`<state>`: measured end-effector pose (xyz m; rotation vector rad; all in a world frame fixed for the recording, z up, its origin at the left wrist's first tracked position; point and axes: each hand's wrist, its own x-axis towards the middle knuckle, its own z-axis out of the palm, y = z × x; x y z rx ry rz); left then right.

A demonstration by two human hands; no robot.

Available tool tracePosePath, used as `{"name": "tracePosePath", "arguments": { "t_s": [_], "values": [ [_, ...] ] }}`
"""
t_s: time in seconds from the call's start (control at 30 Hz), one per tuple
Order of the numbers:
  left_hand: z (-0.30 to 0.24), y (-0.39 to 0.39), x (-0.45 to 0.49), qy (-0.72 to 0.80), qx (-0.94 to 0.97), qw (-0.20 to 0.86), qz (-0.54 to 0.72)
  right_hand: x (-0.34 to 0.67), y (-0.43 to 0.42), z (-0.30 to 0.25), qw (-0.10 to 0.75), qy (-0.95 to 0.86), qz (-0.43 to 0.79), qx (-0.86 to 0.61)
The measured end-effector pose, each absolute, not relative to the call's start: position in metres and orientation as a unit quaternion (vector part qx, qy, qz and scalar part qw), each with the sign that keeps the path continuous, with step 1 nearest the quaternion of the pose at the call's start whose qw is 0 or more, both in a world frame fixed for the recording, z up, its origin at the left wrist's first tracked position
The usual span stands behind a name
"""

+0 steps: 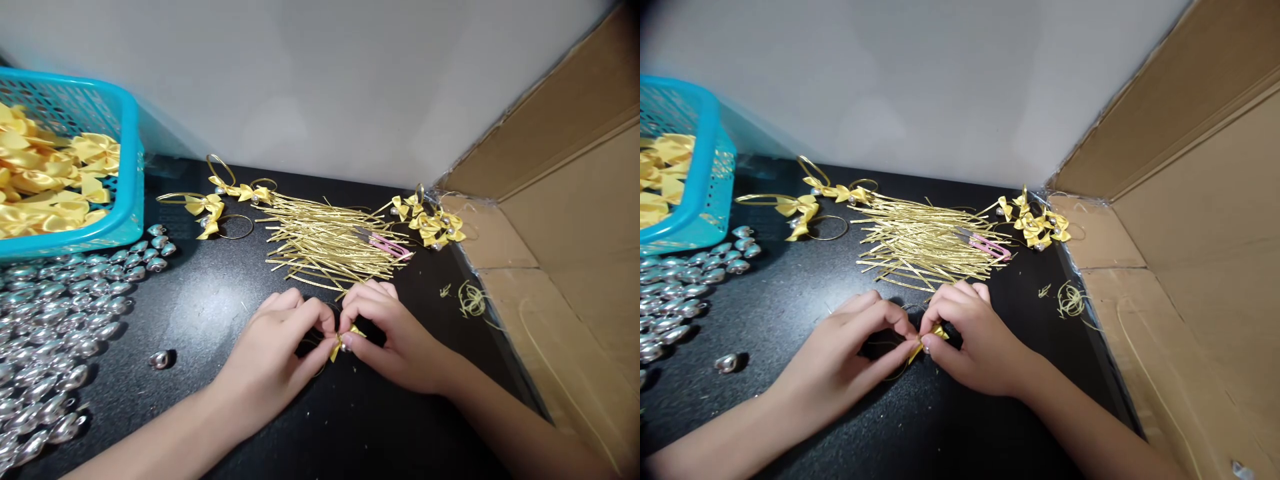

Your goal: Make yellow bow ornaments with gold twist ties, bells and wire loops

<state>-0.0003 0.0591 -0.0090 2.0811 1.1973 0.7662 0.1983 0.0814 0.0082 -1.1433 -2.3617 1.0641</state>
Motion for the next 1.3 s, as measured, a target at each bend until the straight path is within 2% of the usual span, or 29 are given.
{"name": "tracePosePath", "arguments": {
  "t_s": [0.67,1.3],
  "values": [
    [-0.009,0.062,0.001,0.465,0.778,0.315,0.281,0.197,0.082,0.008,0.164,-0.826,0.358,-0.404],
    [-0.009,0.061,0.000,0.475,0.765,0.340,0.271,0.201,0.078,-0.003,0.195,-0.902,0.179,-0.342]
  ]
}}
